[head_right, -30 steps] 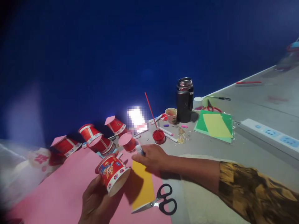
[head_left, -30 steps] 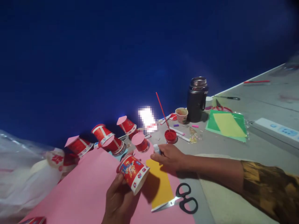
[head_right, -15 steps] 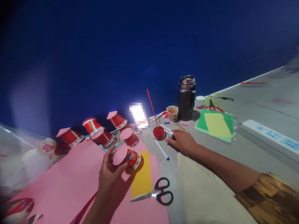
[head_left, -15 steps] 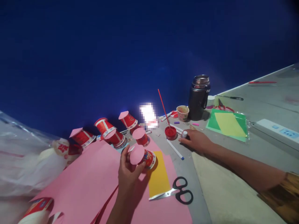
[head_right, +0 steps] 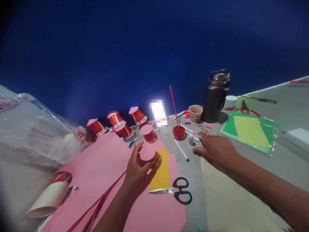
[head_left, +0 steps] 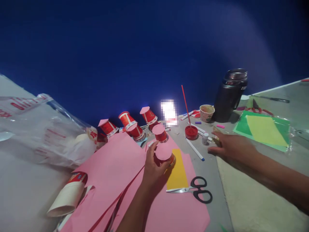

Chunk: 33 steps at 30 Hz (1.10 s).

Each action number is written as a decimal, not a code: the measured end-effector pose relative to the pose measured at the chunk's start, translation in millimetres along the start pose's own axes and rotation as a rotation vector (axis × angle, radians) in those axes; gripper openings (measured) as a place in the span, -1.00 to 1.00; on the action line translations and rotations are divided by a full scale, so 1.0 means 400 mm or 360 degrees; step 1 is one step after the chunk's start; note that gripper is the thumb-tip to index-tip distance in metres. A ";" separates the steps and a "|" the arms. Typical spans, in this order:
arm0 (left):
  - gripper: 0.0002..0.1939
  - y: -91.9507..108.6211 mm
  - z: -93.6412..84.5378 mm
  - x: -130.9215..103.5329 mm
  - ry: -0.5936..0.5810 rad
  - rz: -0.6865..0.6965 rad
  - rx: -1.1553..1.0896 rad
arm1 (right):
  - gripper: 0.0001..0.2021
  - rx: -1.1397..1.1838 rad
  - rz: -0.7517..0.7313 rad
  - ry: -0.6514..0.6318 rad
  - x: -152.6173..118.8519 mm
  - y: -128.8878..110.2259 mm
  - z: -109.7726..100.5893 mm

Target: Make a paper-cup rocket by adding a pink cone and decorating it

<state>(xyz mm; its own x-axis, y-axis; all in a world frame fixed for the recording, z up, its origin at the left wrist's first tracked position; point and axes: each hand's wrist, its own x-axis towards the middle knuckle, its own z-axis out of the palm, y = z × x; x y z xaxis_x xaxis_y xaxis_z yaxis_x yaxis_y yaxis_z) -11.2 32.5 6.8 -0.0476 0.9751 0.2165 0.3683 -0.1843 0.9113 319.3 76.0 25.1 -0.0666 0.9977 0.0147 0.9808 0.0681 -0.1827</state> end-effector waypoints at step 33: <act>-0.67 -0.023 -0.070 0.015 0.0099 0.0460 0.0437 | -0.62 0.0964 -0.1277 0.0407 0.080 -0.328 0.107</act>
<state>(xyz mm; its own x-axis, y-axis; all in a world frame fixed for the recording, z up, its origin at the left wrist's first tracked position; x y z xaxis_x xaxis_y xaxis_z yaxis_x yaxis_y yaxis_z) -40.9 36.6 9.4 0.0414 0.8770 0.4788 0.6088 -0.4021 0.6839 180.6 98.9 7.6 -0.5492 0.6331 0.5455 0.4039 0.7725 -0.4899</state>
